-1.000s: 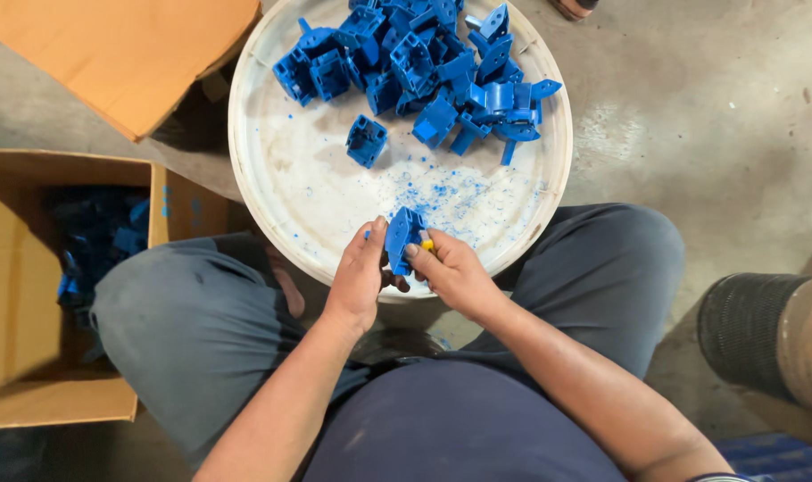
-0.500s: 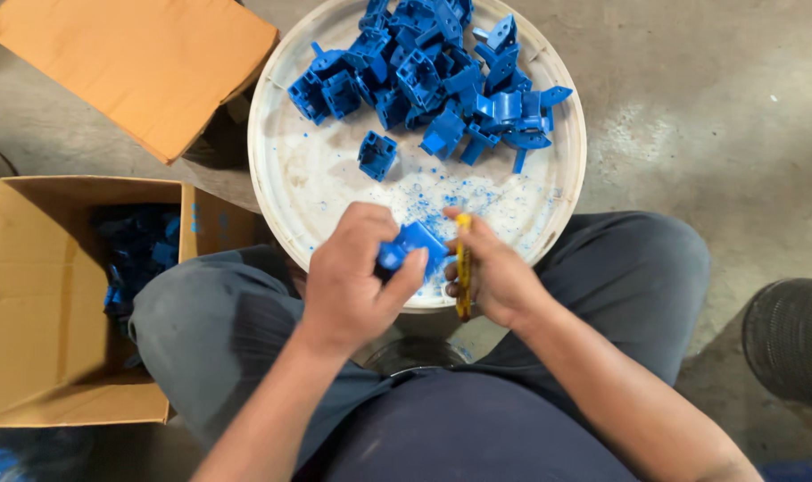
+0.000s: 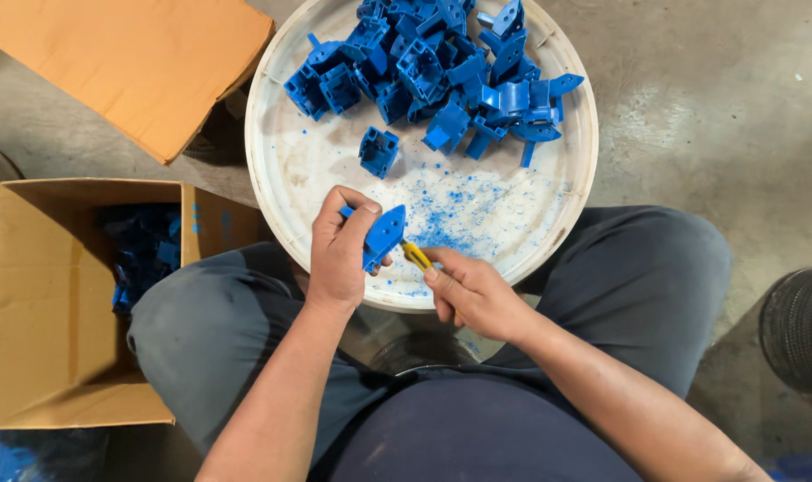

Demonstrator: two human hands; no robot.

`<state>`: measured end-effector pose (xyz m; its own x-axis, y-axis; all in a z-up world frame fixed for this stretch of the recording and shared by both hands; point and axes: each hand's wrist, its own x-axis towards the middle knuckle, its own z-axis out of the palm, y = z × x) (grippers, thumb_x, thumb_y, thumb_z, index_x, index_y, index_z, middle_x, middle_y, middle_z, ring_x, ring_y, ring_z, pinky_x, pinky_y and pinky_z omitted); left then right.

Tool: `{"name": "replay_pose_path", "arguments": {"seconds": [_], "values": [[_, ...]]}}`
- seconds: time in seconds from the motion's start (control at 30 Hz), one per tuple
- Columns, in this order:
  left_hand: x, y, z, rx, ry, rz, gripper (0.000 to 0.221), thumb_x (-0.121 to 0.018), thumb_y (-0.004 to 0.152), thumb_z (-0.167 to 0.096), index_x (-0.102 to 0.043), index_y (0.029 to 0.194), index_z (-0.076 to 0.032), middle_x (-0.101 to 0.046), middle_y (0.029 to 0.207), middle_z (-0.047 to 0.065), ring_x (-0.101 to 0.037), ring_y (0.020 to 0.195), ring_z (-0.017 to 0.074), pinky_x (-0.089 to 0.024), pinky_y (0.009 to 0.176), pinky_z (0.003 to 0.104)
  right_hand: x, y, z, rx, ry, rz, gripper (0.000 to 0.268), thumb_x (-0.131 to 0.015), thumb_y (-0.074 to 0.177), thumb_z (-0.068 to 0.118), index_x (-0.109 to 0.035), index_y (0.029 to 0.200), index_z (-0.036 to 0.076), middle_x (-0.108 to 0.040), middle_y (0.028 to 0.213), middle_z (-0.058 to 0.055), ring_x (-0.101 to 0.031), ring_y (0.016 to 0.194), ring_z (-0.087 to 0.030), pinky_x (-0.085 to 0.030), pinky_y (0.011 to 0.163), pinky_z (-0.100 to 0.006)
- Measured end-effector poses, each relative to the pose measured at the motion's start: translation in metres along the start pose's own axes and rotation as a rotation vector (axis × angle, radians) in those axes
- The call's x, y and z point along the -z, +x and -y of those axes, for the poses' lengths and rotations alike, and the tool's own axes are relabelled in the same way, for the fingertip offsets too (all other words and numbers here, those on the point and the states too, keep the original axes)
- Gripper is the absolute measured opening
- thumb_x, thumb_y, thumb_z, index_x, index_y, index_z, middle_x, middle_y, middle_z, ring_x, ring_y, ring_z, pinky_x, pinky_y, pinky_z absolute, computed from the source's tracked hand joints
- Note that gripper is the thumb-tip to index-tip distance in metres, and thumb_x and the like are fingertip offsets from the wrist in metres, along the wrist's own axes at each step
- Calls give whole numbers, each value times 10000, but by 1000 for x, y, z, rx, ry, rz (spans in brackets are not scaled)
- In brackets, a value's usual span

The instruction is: The person cleans blue plastic components by using a yellow scraping tool to remove excess material and debris from several parts one at a time, then places the finished pieces into a box.

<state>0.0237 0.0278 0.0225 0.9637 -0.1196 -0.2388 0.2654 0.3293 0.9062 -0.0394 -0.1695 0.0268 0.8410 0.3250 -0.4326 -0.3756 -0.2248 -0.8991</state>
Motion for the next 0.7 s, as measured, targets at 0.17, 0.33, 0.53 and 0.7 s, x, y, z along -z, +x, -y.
{"name": "replay_pose_path", "arguments": {"seconds": [0.17,0.33,0.53,0.7], "values": [[5,4,5,-85,-68,-10,81,-594,977,-75,-565,902,-60,-610,748,21,-529,560,57,-437,463,229,2,-1,5,3,-147,-75,415,-519,1024,321,-612,1356,90,-566,572,31,-529,472,-58,-449,462,-251],[9,5,13,-187,49,-16,94,-613,966,-15,-571,887,-40,-613,791,12,-503,690,34,-418,611,207,2,-2,11,32,-153,-77,403,-517,1023,317,-628,1341,97,-540,549,26,-530,475,-60,-457,466,-265],[8,2,14,-174,102,21,79,-606,940,-6,-583,871,-39,-621,786,7,-507,699,36,-423,624,214,-3,0,12,74,-217,7,387,-516,1033,319,-633,1321,88,-525,548,30,-529,502,-51,-454,490,-260],[7,-2,16,-207,150,35,91,-618,954,-11,-576,878,-38,-607,790,1,-492,715,36,-417,644,217,-7,0,5,-2,-163,40,380,-509,1034,307,-625,1331,100,-489,543,38,-478,487,-53,-430,473,-267]]}}
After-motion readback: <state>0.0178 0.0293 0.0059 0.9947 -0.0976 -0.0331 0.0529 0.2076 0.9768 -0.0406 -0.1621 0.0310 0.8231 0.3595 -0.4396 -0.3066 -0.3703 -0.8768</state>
